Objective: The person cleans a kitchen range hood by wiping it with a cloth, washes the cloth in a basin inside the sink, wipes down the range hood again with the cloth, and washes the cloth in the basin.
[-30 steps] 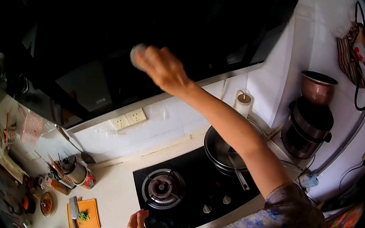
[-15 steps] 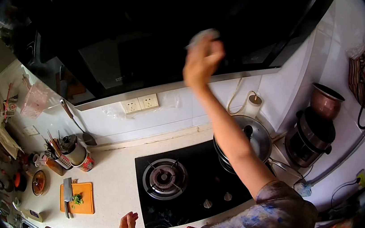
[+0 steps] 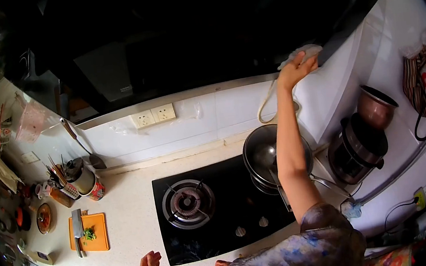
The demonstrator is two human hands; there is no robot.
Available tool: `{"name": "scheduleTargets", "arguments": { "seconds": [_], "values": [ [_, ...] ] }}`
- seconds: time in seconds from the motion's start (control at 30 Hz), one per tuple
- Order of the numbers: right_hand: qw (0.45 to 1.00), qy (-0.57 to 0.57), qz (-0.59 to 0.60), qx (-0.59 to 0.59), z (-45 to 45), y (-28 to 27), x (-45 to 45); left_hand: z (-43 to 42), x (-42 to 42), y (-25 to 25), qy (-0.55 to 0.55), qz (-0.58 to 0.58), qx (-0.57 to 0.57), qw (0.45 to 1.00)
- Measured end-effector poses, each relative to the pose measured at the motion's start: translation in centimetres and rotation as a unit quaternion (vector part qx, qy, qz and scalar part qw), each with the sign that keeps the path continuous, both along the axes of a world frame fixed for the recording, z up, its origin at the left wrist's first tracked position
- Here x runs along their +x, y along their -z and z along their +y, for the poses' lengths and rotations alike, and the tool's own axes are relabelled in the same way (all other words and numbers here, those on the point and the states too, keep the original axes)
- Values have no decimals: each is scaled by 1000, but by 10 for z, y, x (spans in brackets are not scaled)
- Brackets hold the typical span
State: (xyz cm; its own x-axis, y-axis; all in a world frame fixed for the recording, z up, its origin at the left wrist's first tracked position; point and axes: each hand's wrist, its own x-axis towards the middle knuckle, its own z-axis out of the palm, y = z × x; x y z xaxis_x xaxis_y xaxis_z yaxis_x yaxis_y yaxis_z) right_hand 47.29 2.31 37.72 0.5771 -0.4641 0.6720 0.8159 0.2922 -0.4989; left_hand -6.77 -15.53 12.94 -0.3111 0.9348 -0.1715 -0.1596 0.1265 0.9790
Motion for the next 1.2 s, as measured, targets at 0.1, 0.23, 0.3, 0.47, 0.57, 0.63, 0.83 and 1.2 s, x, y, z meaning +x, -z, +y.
{"name": "scheduleTargets", "arguments": {
  "seconds": [0.1,0.23,0.3,0.47,0.57,0.63,0.83,1.2],
  "values": [
    [996,-89,19,13,15,-2,3,-4,-2,-2,-6,14,-18,1000],
    [993,-54,-76,-71,52,26,-78,-3,-28,44,15,-43,-2,999],
    [976,-143,-158,-48,74,35,-146,-5,-24,35,13,-45,-5,999],
    [886,-302,-315,-157,132,37,-264,-4,-33,36,-9,-63,-21,998],
    [814,-60,-564,-123,152,38,-310,-4,-36,43,-25,-66,-12,997],
    [807,-86,-577,-91,138,21,-312,-3,-19,4,-34,-42,-8,999],
    [953,-9,-303,27,51,-33,-168,-9,-44,49,-15,-87,-26,996],
    [893,-168,-397,-129,127,-6,-285,0,-53,59,-8,-99,-36,994]
  ]
}}
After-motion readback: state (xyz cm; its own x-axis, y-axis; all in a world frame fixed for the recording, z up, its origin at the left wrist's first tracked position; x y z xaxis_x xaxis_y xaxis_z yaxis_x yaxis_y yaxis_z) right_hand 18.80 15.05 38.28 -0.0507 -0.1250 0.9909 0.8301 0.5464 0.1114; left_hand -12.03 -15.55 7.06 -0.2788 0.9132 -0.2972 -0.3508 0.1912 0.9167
